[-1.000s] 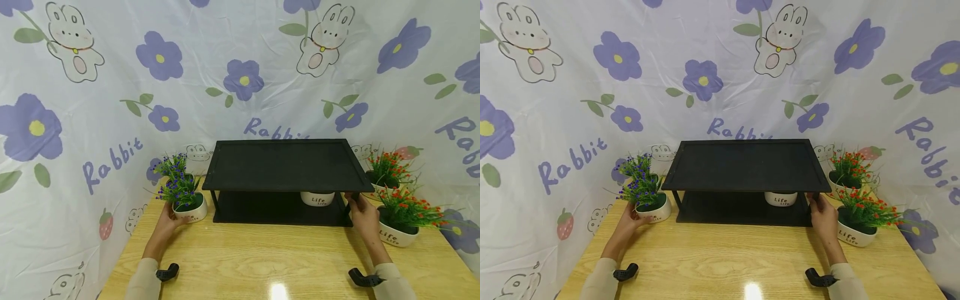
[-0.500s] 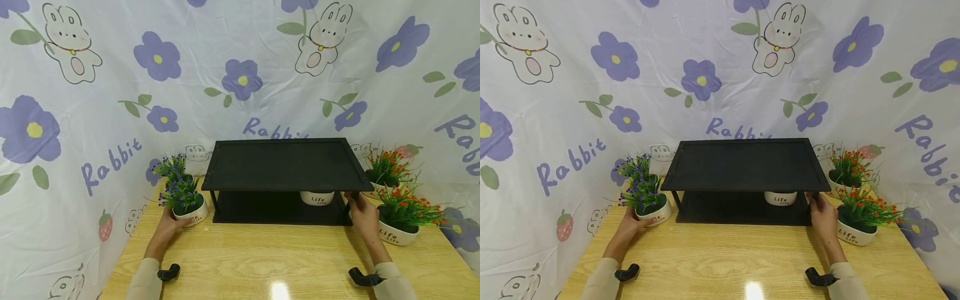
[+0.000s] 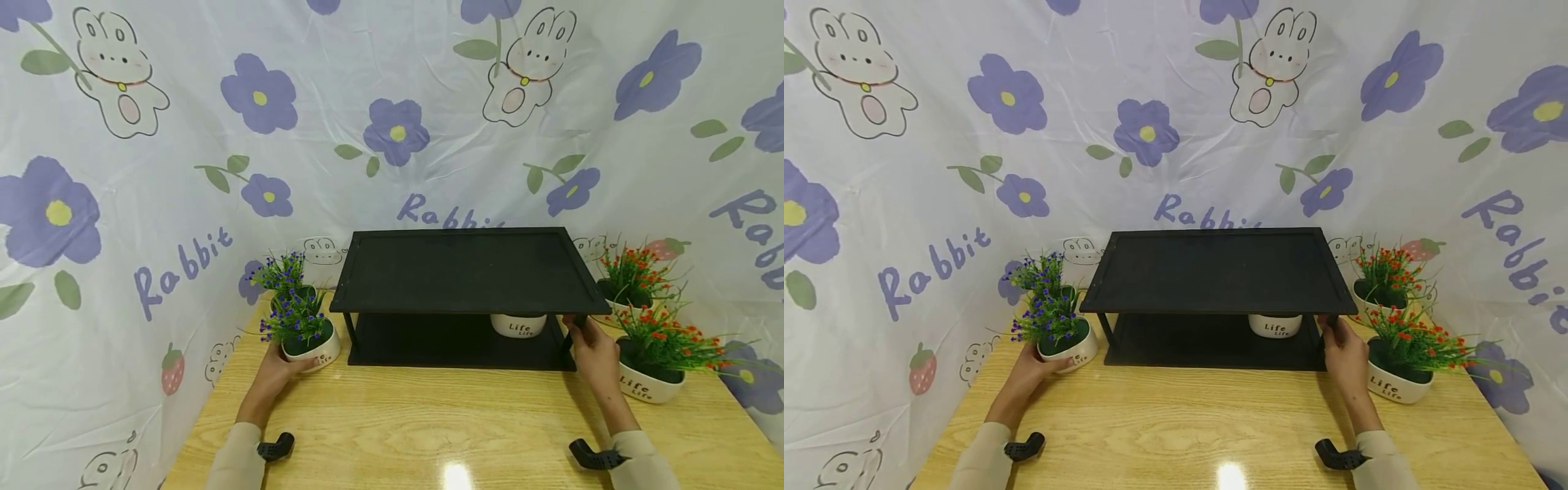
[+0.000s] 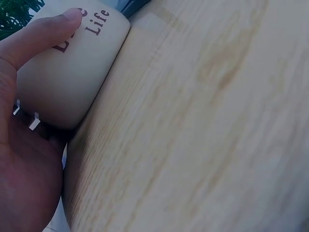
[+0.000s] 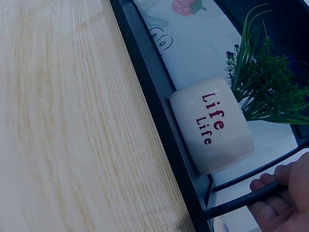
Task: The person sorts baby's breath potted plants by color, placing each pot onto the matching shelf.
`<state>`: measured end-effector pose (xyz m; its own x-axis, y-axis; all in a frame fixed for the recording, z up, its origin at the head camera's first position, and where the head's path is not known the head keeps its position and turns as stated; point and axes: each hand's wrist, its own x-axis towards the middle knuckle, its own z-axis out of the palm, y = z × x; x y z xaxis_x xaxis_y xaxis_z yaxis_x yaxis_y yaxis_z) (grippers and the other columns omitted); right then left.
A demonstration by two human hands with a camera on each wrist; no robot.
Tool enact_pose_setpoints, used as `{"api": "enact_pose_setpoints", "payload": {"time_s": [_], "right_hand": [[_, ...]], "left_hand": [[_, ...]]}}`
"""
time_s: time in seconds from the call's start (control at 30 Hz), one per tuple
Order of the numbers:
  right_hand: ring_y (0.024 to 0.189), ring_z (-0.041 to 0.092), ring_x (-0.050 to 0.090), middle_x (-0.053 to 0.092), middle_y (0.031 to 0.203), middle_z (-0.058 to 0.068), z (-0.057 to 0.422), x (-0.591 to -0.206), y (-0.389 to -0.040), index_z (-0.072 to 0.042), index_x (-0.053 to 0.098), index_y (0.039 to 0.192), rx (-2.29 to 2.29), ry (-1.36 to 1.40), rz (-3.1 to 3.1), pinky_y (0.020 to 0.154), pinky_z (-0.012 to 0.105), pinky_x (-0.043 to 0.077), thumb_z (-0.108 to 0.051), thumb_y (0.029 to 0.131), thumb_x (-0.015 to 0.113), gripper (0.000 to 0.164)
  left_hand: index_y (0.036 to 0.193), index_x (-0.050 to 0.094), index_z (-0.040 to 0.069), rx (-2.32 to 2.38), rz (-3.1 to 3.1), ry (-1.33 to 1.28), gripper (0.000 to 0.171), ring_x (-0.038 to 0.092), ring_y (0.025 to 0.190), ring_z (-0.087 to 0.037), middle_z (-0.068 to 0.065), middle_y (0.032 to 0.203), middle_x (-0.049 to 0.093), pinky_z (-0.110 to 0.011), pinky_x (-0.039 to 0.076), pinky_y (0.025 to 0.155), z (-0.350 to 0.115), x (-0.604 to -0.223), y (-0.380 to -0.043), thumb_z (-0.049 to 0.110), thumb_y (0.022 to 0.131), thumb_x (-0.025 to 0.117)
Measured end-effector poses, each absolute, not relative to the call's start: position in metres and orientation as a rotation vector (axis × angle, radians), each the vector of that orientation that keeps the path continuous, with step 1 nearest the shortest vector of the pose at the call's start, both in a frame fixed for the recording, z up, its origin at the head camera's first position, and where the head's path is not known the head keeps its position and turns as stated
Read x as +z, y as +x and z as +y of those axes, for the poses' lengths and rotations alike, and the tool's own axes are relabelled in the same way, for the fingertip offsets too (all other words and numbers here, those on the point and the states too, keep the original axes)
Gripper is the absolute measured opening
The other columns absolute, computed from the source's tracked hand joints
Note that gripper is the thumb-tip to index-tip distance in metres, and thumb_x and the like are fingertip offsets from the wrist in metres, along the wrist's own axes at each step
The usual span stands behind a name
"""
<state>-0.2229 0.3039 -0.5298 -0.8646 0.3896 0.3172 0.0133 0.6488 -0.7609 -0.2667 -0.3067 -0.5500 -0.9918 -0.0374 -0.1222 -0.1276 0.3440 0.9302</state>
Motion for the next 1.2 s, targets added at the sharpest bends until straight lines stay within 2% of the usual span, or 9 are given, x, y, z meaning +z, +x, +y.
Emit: {"api": "enact_pose_setpoints", "payload": {"time_s": [0.53,0.6,0.67,0.73,0.8,0.93,1.03,1.13,1.2], "right_hand": [[0.091,-0.025,0.047,0.077,0.127,0.018,0.303,-0.529,-0.222,-0.009,0.074,0.125,1.116,-0.313,-2.397,0.071,0.008,0.039,-0.026,0.113,0.056,0.027],[0.095,-0.011,0.063,0.077,0.127,0.019,0.303,-0.529,-0.222,-0.009,0.074,0.125,1.109,-0.305,-2.391,0.07,0.008,0.038,-0.024,0.113,0.056,0.026],[0.101,0.013,0.074,0.077,0.126,0.02,0.303,-0.53,-0.222,-0.008,0.073,0.125,1.104,-0.297,-2.39,0.069,0.007,0.038,-0.022,0.113,0.056,0.026],[0.111,0.035,0.074,0.076,0.126,0.021,0.302,-0.53,-0.223,-0.006,0.073,0.126,1.107,-0.295,-2.389,0.071,0.004,0.037,-0.02,0.113,0.055,0.026],[0.117,0.042,0.072,0.076,0.126,0.021,0.302,-0.529,-0.223,-0.006,0.073,0.127,1.113,-0.299,-2.391,0.072,0.002,0.035,-0.02,0.113,0.055,0.026],[0.114,0.036,0.073,0.077,0.126,0.02,0.301,-0.529,-0.223,-0.006,0.073,0.127,1.109,-0.303,-2.392,0.071,0.003,0.037,-0.02,0.113,0.055,0.026],[0.097,0.007,0.071,0.077,0.124,0.02,0.302,-0.529,-0.223,-0.007,0.074,0.126,1.109,-0.302,-2.387,0.069,0.008,0.038,-0.021,0.112,0.056,0.026],[0.088,-0.023,0.052,0.077,0.124,0.02,0.302,-0.529,-0.223,-0.008,0.074,0.126,1.128,-0.302,-2.383,0.068,0.01,0.039,-0.022,0.112,0.057,0.026],[0.086,-0.03,0.042,0.077,0.125,0.02,0.303,-0.529,-0.223,-0.007,0.074,0.127,1.138,-0.301,-2.386,0.068,0.01,0.039,-0.023,0.113,0.057,0.027]], "left_hand": [[0.166,0.029,0.011,1.69,2.592,-0.16,0.109,0.052,0.144,-0.039,-0.02,0.16,0.048,-0.055,0.042,0.121,-0.308,-0.557,-0.268,0.031,0.082,0.095],[0.166,0.029,0.01,1.678,2.613,-0.151,0.108,0.053,0.142,-0.04,-0.021,0.159,0.049,-0.055,0.043,0.12,-0.307,-0.557,-0.268,0.031,0.083,0.095],[0.166,0.03,0.01,1.679,2.623,-0.15,0.107,0.055,0.141,-0.04,-0.021,0.158,0.05,-0.054,0.045,0.119,-0.307,-0.556,-0.267,0.031,0.083,0.095],[0.167,0.03,0.011,1.678,2.632,-0.148,0.107,0.055,0.141,-0.04,-0.021,0.159,0.05,-0.055,0.046,0.118,-0.307,-0.556,-0.266,0.031,0.083,0.094],[0.167,0.03,0.011,1.683,2.635,-0.154,0.108,0.054,0.142,-0.04,-0.021,0.16,0.049,-0.055,0.046,0.119,-0.308,-0.554,-0.265,0.032,0.083,0.094],[0.167,0.029,0.012,1.683,2.639,-0.157,0.109,0.053,0.144,-0.04,-0.021,0.161,0.048,-0.055,0.046,0.119,-0.309,-0.551,-0.263,0.035,0.083,0.094],[0.167,0.03,0.015,1.713,2.608,-0.169,0.108,0.054,0.143,-0.036,-0.017,0.16,0.05,-0.043,0.049,0.116,-0.31,-0.547,-0.258,0.036,0.083,0.094],[0.166,0.033,0.017,1.748,2.581,-0.188,0.106,0.055,0.141,-0.03,-0.012,0.158,0.052,-0.023,0.05,0.107,-0.31,-0.543,-0.252,0.037,0.082,0.095],[0.164,0.036,0.016,1.75,2.581,-0.198,0.103,0.057,0.137,-0.025,-0.011,0.155,0.054,-0.014,0.049,0.099,-0.31,-0.54,-0.247,0.038,0.082,0.095]]}}
